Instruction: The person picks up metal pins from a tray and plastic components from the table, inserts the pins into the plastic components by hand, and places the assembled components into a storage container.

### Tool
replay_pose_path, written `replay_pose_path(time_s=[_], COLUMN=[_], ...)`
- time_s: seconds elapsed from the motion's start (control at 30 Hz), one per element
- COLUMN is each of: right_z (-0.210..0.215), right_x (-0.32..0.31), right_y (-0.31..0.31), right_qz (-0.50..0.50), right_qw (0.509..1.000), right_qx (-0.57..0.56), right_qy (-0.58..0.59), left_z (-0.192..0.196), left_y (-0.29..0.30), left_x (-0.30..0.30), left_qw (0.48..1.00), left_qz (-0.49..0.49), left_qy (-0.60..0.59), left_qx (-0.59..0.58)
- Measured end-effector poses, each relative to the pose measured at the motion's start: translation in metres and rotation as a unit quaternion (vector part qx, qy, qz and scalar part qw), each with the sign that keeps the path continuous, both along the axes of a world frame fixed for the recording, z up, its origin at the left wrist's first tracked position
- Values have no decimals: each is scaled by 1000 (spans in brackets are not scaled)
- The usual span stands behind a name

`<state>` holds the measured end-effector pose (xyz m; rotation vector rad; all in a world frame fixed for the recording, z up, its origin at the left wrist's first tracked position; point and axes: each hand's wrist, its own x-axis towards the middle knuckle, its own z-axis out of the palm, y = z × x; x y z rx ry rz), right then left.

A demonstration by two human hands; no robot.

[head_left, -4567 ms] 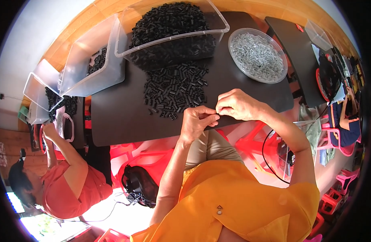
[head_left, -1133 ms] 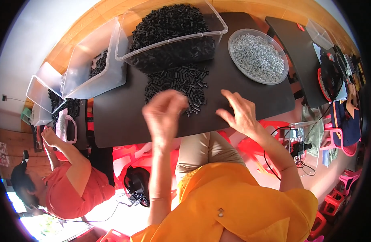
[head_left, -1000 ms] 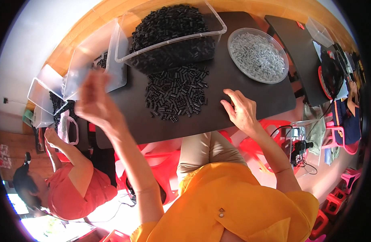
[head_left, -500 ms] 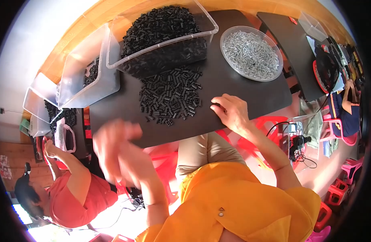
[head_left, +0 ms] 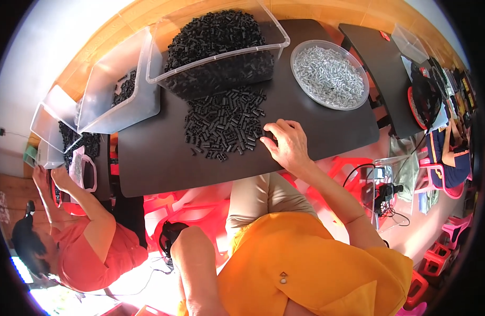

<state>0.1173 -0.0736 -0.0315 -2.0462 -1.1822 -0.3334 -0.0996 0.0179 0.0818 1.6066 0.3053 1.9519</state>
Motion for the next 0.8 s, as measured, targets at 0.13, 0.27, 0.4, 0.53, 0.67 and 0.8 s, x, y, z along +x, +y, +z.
replay_pose_path(time_s=[0.13, 0.27, 0.4, 0.53, 0.67, 0.8], right_z=[-2, 2, 1, -5, -4, 3], right_x=[2, 1, -1, 3, 7, 7], right_y=[-5, -6, -5, -10, -17, -20], right_qz=[-3, -10, -11, -14, 21, 83], right_qw=[1000, 1000, 999, 1000, 990, 917], right_qx=[27, -6, 1, -9, 93, 195], right_qy=[15, -15, -30, -9, 102, 339], left_z=[-4, -7, 3, -6, -3, 6], left_y=[-7, -10, -12, -20, -22, -14], left_x=[-7, -9, -7, -12, -13, -13], left_qw=[999, 998, 995, 991, 987, 983], left_qz=[-5, -17, -25, -39, -48, -52], left_qy=[-31, -62, -90, -119, -143, -163], left_qx=[8, 20, 34, 35, 49, 69])
